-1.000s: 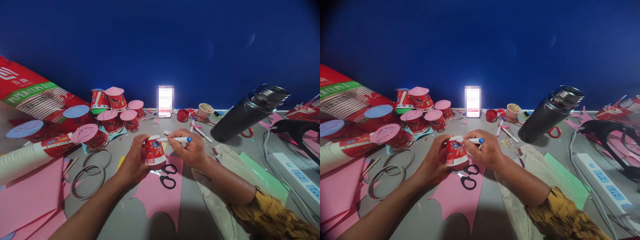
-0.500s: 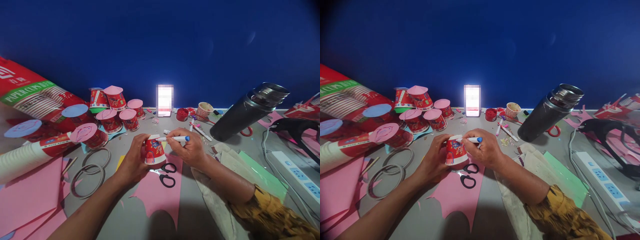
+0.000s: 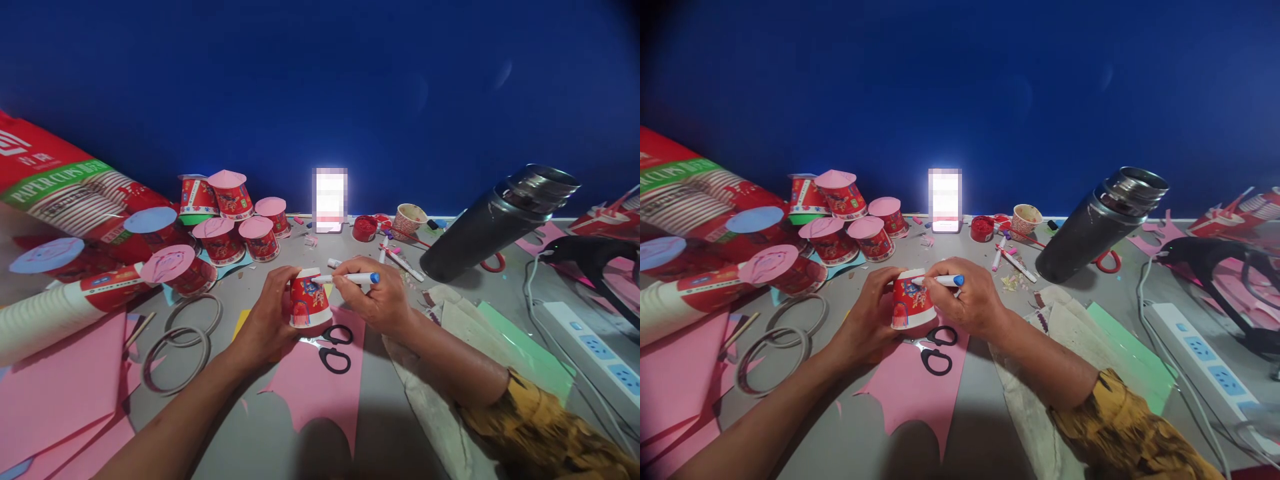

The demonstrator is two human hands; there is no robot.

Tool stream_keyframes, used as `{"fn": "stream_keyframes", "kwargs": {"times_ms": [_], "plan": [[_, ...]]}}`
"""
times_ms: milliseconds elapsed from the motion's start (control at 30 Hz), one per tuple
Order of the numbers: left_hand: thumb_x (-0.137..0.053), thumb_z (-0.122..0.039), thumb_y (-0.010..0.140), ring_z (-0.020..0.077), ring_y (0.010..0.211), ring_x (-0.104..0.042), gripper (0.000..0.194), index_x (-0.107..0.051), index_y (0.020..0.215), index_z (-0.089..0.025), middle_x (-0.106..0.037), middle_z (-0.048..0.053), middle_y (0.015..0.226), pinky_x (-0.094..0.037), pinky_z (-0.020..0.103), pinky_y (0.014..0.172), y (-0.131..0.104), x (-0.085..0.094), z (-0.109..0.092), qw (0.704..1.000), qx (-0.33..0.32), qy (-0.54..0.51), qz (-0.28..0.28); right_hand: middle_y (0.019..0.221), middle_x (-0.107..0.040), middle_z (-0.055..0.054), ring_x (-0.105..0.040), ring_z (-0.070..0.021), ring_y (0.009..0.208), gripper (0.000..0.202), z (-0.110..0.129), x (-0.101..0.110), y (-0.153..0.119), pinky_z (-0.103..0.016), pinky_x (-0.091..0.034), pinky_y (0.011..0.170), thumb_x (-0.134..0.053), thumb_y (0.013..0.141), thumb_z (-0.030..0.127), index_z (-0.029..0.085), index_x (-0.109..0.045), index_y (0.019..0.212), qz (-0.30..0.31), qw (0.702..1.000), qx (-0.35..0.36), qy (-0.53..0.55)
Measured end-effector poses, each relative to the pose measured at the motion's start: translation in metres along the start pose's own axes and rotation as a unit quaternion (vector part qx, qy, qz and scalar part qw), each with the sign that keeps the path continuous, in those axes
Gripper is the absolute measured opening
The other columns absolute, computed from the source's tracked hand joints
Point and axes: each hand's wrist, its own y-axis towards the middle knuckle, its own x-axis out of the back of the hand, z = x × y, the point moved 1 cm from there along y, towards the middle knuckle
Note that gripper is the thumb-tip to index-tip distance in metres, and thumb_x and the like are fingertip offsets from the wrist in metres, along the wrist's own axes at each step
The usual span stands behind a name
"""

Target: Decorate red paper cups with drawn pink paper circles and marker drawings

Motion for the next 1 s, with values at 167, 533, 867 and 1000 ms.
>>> {"fn": "stream_keyframes", "kwargs": {"times_ms": [167, 533, 867, 1000], "plan": [[-0.083, -0.037, 0.078, 0.0296, 0.127, -0.057, 0.075, -0.041, 0.139, -0.028, -0.050, 0.012, 0.138, -0.053, 0.048, 0.107, -0.0001, 0.0000, -0.0008, 1.000, 0.007, -0.003, 0.001, 0.076, -0.076, -0.001, -0.066, -0.0142, 0.063, 0.016, 0.0022, 0.0018, 0.0005, -0.025, -0.052, 0.063, -0.061, 0.093, 0.023, 0.022, -0.071, 0.081, 0.027, 1.000, -0.008, -0.002], [-0.086, -0.033, 0.075, 0.0296, 0.127, -0.058, 0.080, -0.041, 0.141, -0.029, -0.051, 0.011, 0.138, -0.053, 0.048, 0.107, 0.0005, 0.0019, -0.0011, 1.000, 0.018, 0.017, 0.012, 0.073, -0.074, 0.000, -0.064, -0.0133, 0.059, 0.017, 0.0018, 0.0008, 0.0007, -0.024, -0.050, 0.060, -0.061, 0.093, 0.025, 0.022, -0.071, 0.080, 0.023, 0.999, -0.022, -0.001], [-0.085, -0.035, 0.076, 0.0292, 0.128, -0.057, 0.078, -0.042, 0.140, -0.029, -0.050, 0.011, 0.138, -0.052, 0.048, 0.108, 0.0006, 0.0021, -0.0022, 1.000, 0.014, 0.005, 0.006, 0.079, -0.076, -0.001, -0.067, -0.0123, 0.061, 0.012, -0.0002, 0.0038, -0.0001, -0.023, -0.051, 0.060, -0.062, 0.097, 0.024, 0.021, -0.070, 0.089, -0.023, 0.999, -0.006, 0.036], [-0.086, -0.041, 0.075, 0.0299, 0.128, -0.058, 0.076, -0.045, 0.138, -0.028, -0.052, 0.010, 0.137, -0.054, 0.048, 0.106, 0.0019, 0.0032, -0.0035, 0.997, 0.071, -0.013, -0.019, 0.082, -0.077, -0.001, -0.068, -0.0112, 0.060, 0.012, -0.0040, 0.0014, -0.0025, -0.023, -0.052, 0.060, -0.058, 0.102, 0.022, 0.021, -0.069, 0.107, -0.036, 0.997, 0.016, 0.060]]}}
